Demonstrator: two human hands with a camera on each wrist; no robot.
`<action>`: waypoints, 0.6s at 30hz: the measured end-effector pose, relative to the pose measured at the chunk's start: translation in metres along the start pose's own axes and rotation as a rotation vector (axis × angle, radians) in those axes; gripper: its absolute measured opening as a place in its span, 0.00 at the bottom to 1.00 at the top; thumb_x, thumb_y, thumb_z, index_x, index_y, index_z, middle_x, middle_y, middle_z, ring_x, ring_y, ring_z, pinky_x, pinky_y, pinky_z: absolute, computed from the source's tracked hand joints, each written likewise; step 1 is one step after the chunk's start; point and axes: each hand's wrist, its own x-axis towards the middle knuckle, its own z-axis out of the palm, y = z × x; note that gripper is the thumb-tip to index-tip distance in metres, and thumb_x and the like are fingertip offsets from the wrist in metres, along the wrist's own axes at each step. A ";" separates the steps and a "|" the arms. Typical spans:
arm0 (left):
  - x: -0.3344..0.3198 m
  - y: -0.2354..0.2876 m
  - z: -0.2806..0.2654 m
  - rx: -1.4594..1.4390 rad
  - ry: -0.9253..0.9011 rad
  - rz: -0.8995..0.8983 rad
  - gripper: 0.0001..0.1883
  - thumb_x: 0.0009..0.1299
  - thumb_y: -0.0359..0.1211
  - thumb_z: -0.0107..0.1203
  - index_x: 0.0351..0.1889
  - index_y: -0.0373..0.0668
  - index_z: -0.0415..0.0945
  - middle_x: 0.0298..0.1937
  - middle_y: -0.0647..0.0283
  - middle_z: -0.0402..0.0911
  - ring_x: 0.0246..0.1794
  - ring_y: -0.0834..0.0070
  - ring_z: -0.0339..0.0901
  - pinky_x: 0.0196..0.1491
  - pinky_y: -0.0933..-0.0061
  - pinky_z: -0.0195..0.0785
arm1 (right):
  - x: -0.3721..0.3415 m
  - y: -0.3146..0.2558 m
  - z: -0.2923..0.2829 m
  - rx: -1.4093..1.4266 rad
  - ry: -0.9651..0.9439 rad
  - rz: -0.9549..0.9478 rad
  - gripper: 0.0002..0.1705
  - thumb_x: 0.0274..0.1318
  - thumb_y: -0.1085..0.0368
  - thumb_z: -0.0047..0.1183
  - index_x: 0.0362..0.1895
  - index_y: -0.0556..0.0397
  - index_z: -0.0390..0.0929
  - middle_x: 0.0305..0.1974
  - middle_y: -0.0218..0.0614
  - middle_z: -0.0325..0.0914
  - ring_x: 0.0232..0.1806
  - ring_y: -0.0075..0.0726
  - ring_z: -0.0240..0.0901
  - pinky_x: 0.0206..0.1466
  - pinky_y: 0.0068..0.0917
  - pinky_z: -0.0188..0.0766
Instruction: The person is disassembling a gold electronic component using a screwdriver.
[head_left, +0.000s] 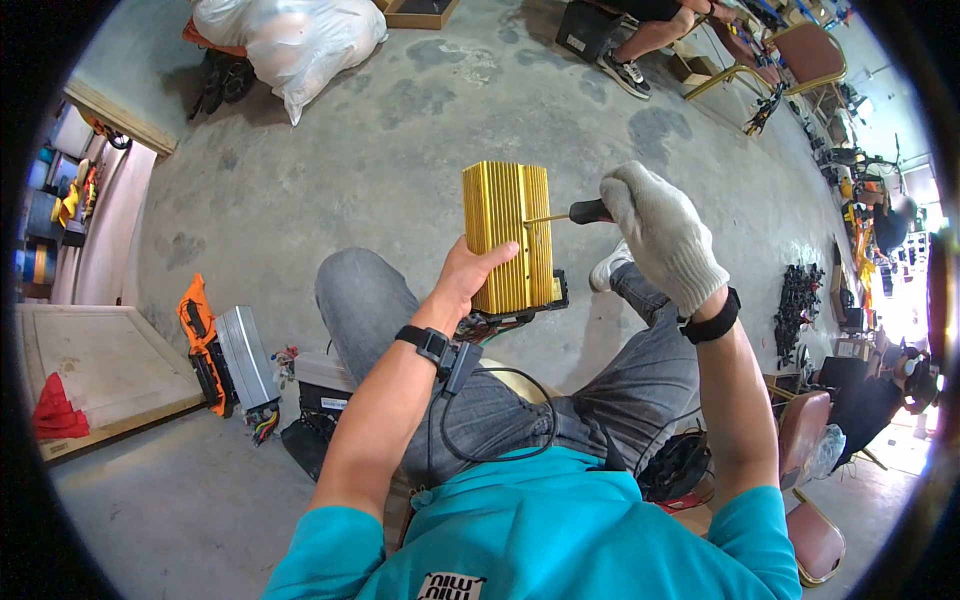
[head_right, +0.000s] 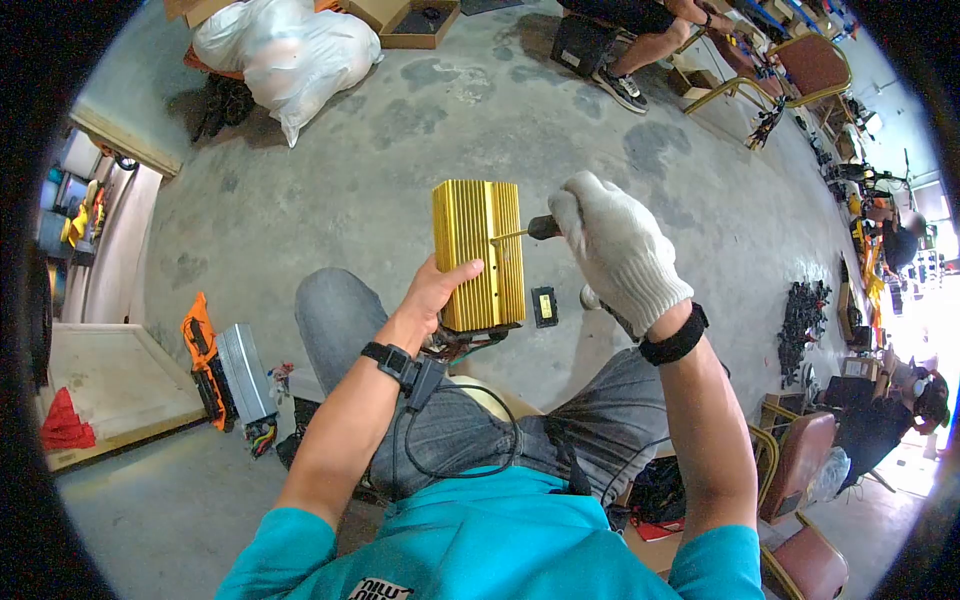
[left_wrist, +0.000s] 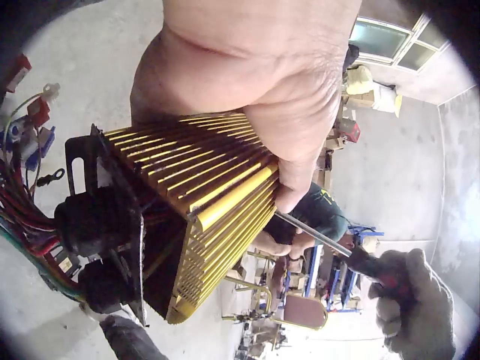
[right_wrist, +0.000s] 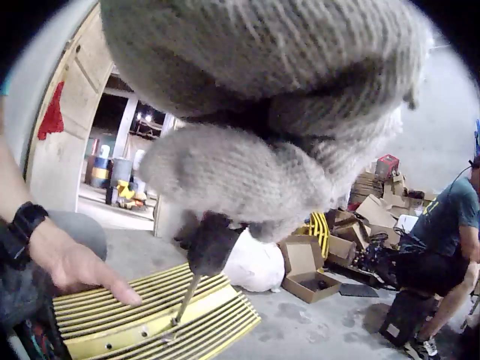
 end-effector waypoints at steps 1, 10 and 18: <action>0.002 -0.001 -0.001 0.000 0.000 0.002 0.27 0.72 0.36 0.68 0.66 0.38 0.72 0.57 0.57 0.84 0.55 0.68 0.84 0.57 0.61 0.81 | -0.001 0.003 0.003 0.055 0.060 -0.128 0.12 0.66 0.64 0.60 0.50 0.54 0.77 0.43 0.47 0.81 0.41 0.54 0.83 0.44 0.40 0.79; 0.002 -0.003 0.000 -0.040 0.030 0.014 0.25 0.73 0.36 0.67 0.64 0.38 0.74 0.55 0.59 0.85 0.52 0.69 0.86 0.54 0.63 0.83 | -0.001 0.001 0.001 0.124 0.101 -0.248 0.12 0.64 0.68 0.59 0.50 0.52 0.78 0.39 0.43 0.81 0.43 0.52 0.84 0.46 0.39 0.79; 0.000 -0.002 0.000 -0.072 -0.004 0.019 0.26 0.72 0.37 0.68 0.65 0.38 0.74 0.56 0.59 0.85 0.54 0.69 0.85 0.58 0.63 0.81 | 0.004 0.005 -0.006 0.198 0.043 -0.315 0.14 0.64 0.63 0.62 0.51 0.52 0.77 0.40 0.42 0.81 0.43 0.51 0.85 0.46 0.40 0.80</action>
